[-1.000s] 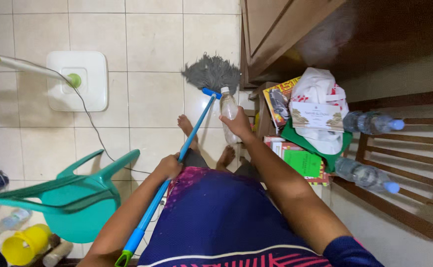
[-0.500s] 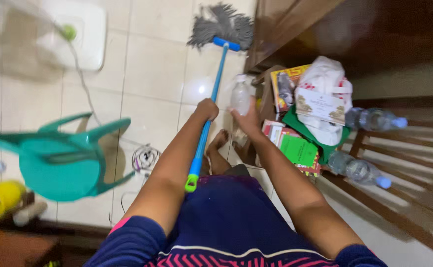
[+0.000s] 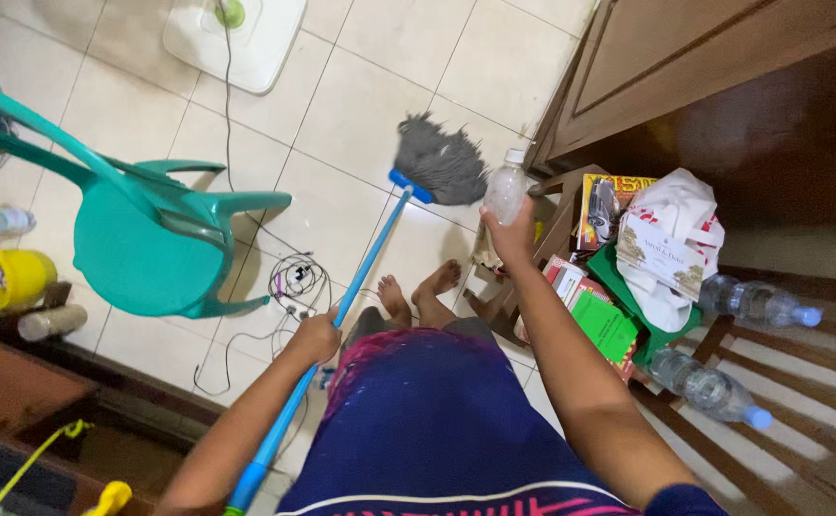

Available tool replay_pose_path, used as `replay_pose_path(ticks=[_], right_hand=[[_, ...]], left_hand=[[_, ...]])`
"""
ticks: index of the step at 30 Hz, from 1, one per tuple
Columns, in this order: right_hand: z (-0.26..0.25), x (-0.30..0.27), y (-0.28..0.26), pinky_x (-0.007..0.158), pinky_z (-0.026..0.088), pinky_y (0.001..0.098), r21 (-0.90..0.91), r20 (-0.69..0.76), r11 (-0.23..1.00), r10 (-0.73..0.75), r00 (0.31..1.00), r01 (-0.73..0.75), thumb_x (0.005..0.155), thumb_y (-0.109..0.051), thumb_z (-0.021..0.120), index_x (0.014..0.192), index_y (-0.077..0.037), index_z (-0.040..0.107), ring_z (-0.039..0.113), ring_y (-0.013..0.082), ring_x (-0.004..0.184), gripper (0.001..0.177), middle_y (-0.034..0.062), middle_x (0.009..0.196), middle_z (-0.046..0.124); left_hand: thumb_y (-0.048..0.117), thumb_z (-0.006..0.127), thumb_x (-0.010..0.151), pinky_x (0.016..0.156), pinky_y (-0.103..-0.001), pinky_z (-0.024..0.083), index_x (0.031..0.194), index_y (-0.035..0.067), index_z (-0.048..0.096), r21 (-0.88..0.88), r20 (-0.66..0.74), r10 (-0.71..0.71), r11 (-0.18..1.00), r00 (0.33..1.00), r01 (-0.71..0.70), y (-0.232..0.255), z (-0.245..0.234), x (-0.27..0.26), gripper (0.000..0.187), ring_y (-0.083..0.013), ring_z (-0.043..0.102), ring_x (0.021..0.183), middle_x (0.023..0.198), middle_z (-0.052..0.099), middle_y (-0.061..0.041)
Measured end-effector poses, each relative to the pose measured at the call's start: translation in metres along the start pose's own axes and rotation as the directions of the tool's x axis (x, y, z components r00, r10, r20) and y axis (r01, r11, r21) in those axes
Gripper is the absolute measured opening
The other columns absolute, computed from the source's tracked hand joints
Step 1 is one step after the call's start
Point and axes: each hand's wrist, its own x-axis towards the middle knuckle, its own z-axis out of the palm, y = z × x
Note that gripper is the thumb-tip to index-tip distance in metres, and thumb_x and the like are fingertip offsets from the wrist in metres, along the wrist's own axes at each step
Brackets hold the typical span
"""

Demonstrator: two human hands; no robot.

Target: The person mops the tiled floor using a mop while holding a water bottle, moving around a bed, chairs, and dumbbells in a room.

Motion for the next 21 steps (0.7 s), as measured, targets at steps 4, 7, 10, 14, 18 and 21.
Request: replay_pose_path(ticks=[4,7,10,14,18,21], right_hand=[[-0.008,-0.015,-0.007,0.100,0.050,0.0423,0.006,0.022,0.999,-0.044,0.999,0.044,0.079,-0.027,0.087,0.142,-0.004,0.043,0.065,0.0307,0.115,0.080,0.0182,0.127,0.066],[-0.013,-0.026,-0.004,0.101,0.050,0.0425,0.024,0.045,0.994,-0.109,0.993,0.108,0.082,-0.025,0.087,0.144,-0.003,0.040,0.064,0.0309,0.117,0.081,0.0196,0.129,0.063],[-0.020,-0.036,0.000,0.099,0.052,0.0412,0.040,0.132,0.998,-0.055,0.990,0.050,0.081,-0.026,0.086,0.144,-0.002,0.037,0.064,0.0288,0.116,0.083,0.0188,0.128,0.062],[-0.025,-0.025,-0.003,0.102,0.050,0.0430,0.013,0.192,0.950,-0.309,0.931,0.313,0.082,-0.023,0.088,0.144,0.000,0.038,0.062,0.0305,0.119,0.082,0.0206,0.130,0.061],[-0.014,-0.009,-0.015,0.099,0.053,0.0428,-0.011,0.195,0.967,-0.248,0.949,0.255,0.082,-0.025,0.088,0.139,-0.001,0.044,0.066,0.0315,0.114,0.076,0.0203,0.126,0.064],[-0.004,0.011,-0.032,0.096,0.053,0.0422,-0.069,0.207,0.967,-0.225,0.952,0.243,0.080,-0.030,0.089,0.137,-0.003,0.047,0.068,0.0323,0.110,0.075,0.0204,0.122,0.067]], left_hand=[[0.031,0.060,0.088,0.093,-0.051,0.054,0.129,0.000,0.063,0.078,0.002,-0.019,0.997,1.000,0.019,-0.006,0.009,0.067,0.052,-0.0448,0.068,0.105,0.109,0.070,-0.030],[0.025,0.057,0.088,0.091,-0.055,0.053,0.111,0.000,0.067,0.067,-0.120,0.112,0.992,0.986,-0.105,0.023,0.011,0.150,0.036,-0.0460,0.068,0.099,0.103,0.071,-0.029],[0.026,0.062,0.088,0.089,-0.055,0.053,0.117,0.004,0.067,-0.076,-0.301,0.156,0.979,0.941,-0.186,0.082,-0.005,0.246,0.037,-0.0474,0.067,0.099,0.104,0.071,-0.028],[0.018,0.058,0.085,0.084,-0.043,0.062,0.090,0.000,0.077,-0.236,-0.111,-0.135,0.966,0.985,0.106,0.147,-0.053,0.332,0.027,-0.0344,0.080,0.085,0.086,0.078,-0.022],[0.019,0.061,0.083,0.078,-0.045,0.060,0.084,0.001,0.076,-0.109,-0.087,-0.108,0.989,0.990,0.099,0.121,-0.087,0.322,0.023,-0.0357,0.076,0.083,0.084,0.074,-0.021],[0.018,0.060,0.082,0.081,-0.049,0.058,0.098,0.003,0.073,-0.063,-0.152,-0.040,0.998,0.988,0.031,0.084,-0.076,0.265,0.026,-0.0380,0.074,0.089,0.087,0.074,-0.021]])
